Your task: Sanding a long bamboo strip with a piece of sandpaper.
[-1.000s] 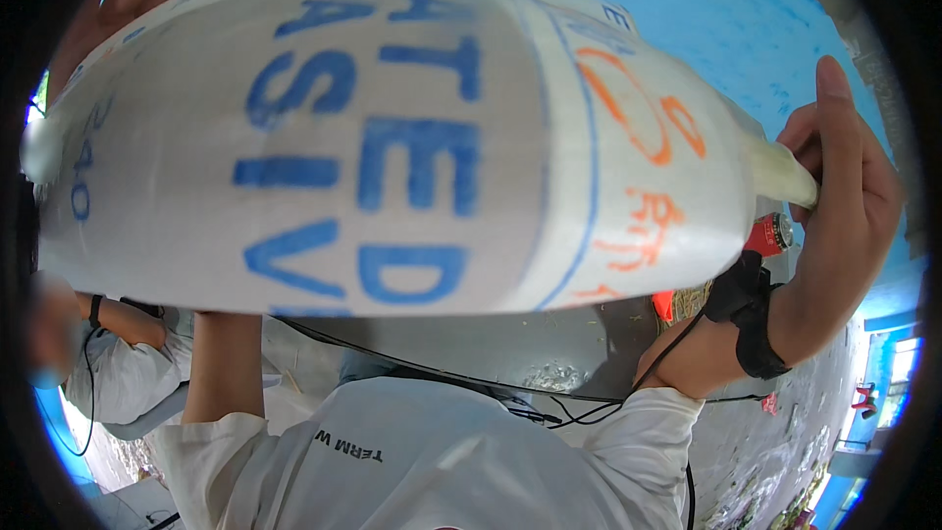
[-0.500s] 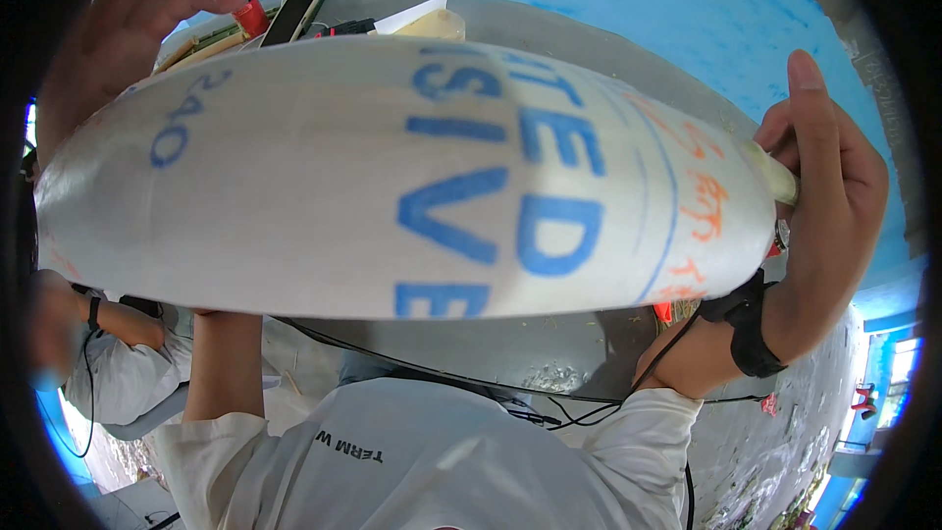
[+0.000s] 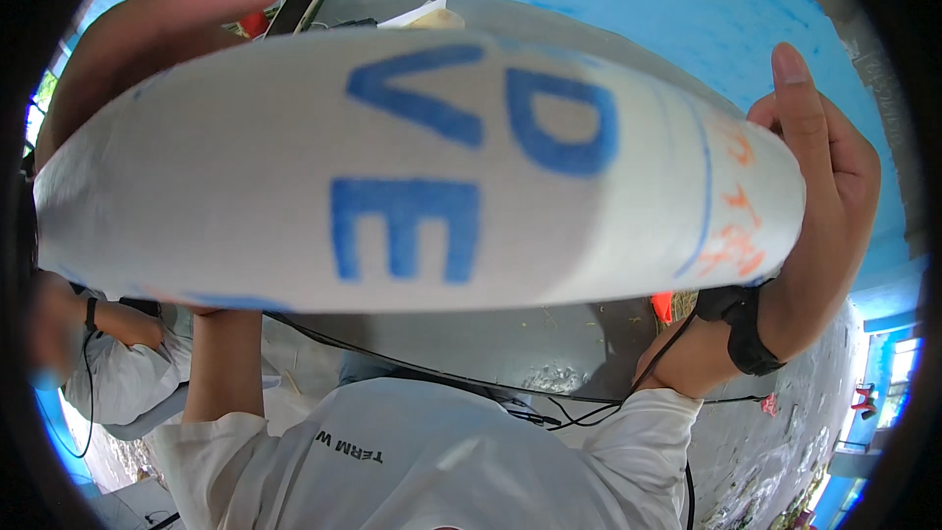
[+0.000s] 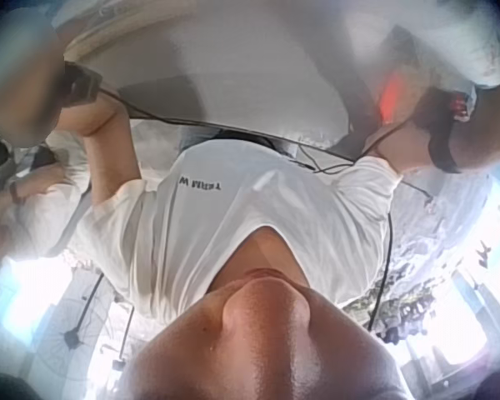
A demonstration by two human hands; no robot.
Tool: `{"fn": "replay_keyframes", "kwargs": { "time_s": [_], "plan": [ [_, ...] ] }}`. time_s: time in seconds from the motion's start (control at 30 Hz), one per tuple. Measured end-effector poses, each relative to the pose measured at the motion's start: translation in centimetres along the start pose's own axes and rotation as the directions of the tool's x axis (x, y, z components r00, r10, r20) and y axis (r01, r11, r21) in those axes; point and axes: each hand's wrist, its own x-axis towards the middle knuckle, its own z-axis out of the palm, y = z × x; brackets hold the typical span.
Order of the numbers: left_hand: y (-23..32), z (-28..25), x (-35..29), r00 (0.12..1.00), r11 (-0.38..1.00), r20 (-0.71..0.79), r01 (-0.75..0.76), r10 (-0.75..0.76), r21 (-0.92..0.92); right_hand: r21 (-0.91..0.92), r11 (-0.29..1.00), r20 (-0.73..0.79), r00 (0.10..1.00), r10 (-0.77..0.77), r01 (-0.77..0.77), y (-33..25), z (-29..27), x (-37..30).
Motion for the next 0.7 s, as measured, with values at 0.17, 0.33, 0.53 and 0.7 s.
{"fn": "replay_keyframes", "kwargs": {
  "time_s": [0.17, 0.33, 0.53, 0.7],
  "plan": [
    [0.1, -0.3, 0.2, 0.999, 1.000, 0.040, -0.001, 0.001, 0.001, 0.027, 0.999, 0.029, 0.999, -0.042, 0.041, 0.2, 0.2, -0.1],
    [-0.1, -0.8, 0.3, 0.998, 1.000, 0.066, 0.005, -0.005, 0.011, -0.043, 0.990, 0.052, 0.990, -0.131, 0.133, 0.0, 0.4, 0.2],
    [-0.4, -1.0, 0.2, 0.996, 0.999, 0.089, 0.006, -0.008, 0.031, -0.081, 0.997, 0.159, 0.987, -0.003, 0.016, -0.8, 0.2, 0.2],
    [-0.5, -1.0, 0.2, 0.996, 0.999, 0.094, 0.001, -0.004, 0.035, -0.086, 0.996, 0.172, 0.985, -0.004, 0.019, -1.1, 0.5, 0.2]
  ]
}}
